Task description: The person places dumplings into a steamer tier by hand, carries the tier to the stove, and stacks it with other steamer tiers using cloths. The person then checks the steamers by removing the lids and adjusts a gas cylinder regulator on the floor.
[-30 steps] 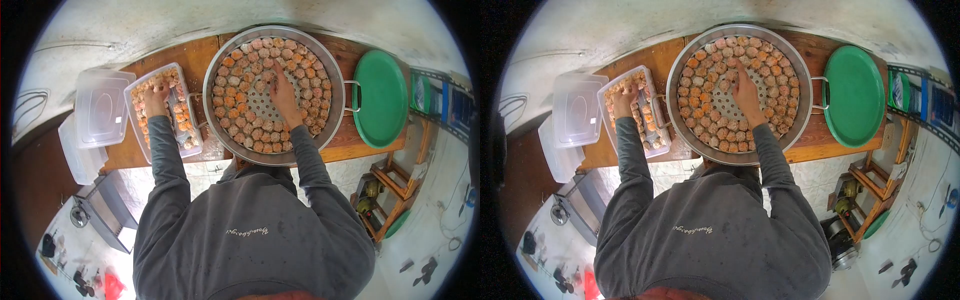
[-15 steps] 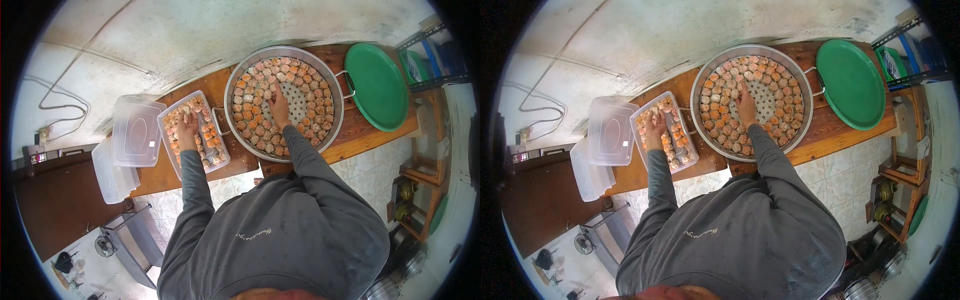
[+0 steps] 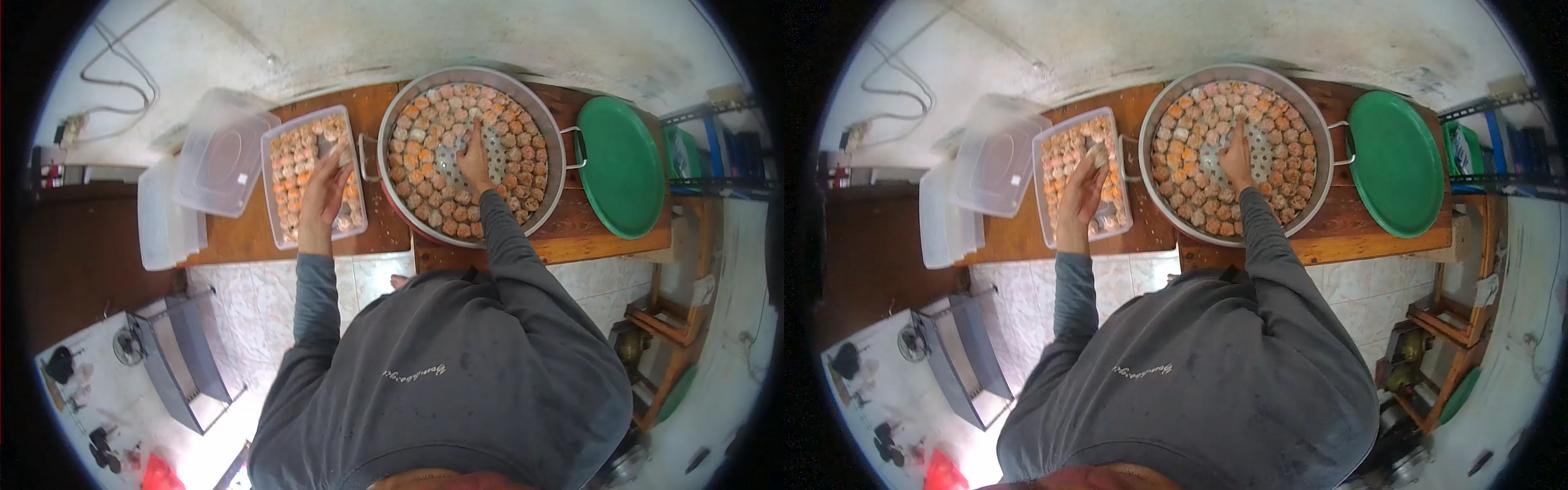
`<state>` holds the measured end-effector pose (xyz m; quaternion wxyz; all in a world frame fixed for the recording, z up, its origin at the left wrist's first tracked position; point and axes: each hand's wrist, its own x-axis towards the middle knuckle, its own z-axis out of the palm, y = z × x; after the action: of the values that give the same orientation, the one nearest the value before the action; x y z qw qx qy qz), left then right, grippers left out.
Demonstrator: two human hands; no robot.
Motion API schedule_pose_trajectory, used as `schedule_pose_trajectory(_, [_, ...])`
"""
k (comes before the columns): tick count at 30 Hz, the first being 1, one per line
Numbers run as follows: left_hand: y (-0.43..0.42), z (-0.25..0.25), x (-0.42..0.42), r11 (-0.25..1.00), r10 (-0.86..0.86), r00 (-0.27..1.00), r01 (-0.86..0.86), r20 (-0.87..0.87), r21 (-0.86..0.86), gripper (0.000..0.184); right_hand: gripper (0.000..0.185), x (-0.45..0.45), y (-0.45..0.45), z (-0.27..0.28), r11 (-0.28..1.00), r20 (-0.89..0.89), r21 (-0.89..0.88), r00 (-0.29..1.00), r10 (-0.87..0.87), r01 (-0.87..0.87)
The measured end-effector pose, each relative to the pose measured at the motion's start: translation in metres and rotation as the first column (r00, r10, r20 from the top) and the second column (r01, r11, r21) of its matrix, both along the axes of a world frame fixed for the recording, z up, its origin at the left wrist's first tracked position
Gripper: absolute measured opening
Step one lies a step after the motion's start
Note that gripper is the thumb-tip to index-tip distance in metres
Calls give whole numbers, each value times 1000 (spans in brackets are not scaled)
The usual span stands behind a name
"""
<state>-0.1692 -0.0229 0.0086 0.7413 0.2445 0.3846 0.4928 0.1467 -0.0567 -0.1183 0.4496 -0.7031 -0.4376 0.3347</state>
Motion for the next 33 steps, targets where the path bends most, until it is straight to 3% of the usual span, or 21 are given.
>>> schedule_pose_trajectory(2, [-2, 0, 18, 996, -94, 996, 94, -12, 2, 37, 78, -5, -2, 33, 993, 387, 117, 922, -14, -34])
schedule_pose_trajectory(4, [-7, 18, 47, 968, -247, 969, 245, -26, -59, 40, 75, -25, -13, 98, 891, 198, 375, 961, 191, -255])
schedule_pose_trajectory(5, [-9, 21, 58, 971, -228, 973, 226, -25, -76, 40, 75, -38, -21, 130, 892, 192, 361, 958, 213, -271])
schedule_pose_trajectory(7, [-10, 28, 85, 901, -434, 899, 430, -55, -62, 43, 59, -53, -32, 171, 780, 64, 445, 884, 462, -440])
schedule_pose_trajectory(9, [-9, 23, 98, 877, -479, 875, 474, -71, -75, 45, 49, -42, -29, 159, 796, 67, 448, 903, 425, -408])
schedule_pose_trajectory(11, [4, 30, 98, 801, -593, 804, 595, 57, -66, 47, 40, -23, -24, 145, 807, 70, 462, 922, 381, -368])
schedule_pose_trajectory(12, [21, 34, 93, 784, -620, 783, 619, -38, -40, 51, 34, -14, -21, 136, 904, -124, 381, 959, 256, -192])
schedule_pose_trajectory(13, [39, 27, 83, 873, -486, 859, 487, -163, -34, 51, 28, -5, -16, 126, 964, -301, 266, 948, 108, -25])
schedule_pose_trajectory(14, [58, 9, 66, 960, -260, 934, 277, -246, 36, 44, 28, 12, -12, 113, 992, -334, 121, 943, -2, 45])
schedule_pose_trajectory(15, [78, -12, 47, 999, 24, 982, -28, -186, -18, 38, 28, 28, -6, 93, 993, -339, 111, 941, -9, 49])
schedule_pose_trajectory(16, [108, -67, 2, 967, 237, 968, -244, -88, -79, 36, 27, 43, 0, 70, 992, -117, 98, 991, -68, 79])
schedule_pose_trajectory(17, [124, -88, -17, 907, 375, 914, -396, -154, -143, 39, 26, 53, 8, 50, 990, 115, 94, 986, -117, 107])
schedule_pose_trajectory(18, [139, -100, -26, 820, 500, 837, -540, -224, -190, 43, 26, 61, 19, 32, 990, 112, 85, 987, -118, 108])
schedule_pose_trajectory(19, [153, -107, -33, 817, 497, 836, -541, -233, -197, 43, 31, 67, 28, 17, 995, 193, 69, 977, -89, 77])
schedule_pose_trajectory(21, [167, -115, -38, 596, 563, 826, -408, -2, -691, 52, 36, 67, 39, 12, 999, 267, 33, 962, -50, 43])
schedule_pose_trajectory(24, [185, -131, -36, 641, 571, 821, -451, -6, -621, 61, 52, 59, 57, 6, 994, 203, -68, 976, -74, 89])
schedule_pose_trajectory(25, [191, -134, -37, 652, 600, 799, -463, 35, -601, 62, 58, 56, 59, 0, 997, 305, -11, 950, -73, 80])
schedule_pose_trajectory(27, [198, -106, -15, 559, 709, 699, -479, 91, -676, 53, 65, 51, 60, -1, 997, 401, 41, 913, -73, 62])
schedule_pose_trajectory(29, [198, -88, -5, 496, 750, 661, -589, -28, -638, 49, 63, 44, 57, 11, 994, 384, 37, 917, -105, 99])
schedule_pose_trajectory(30, [210, -112, -22, 520, 779, 615, -529, 120, -671, 47, 63, 42, 57, 10, 994, 387, 48, 915, -112, 101])
schedule_pose_trajectory(33, [224, -149, -46, 540, 766, 625, -497, 151, -679, 45, 65, 43, 58, 5, 995, 380, -42, 922, -67, 90])
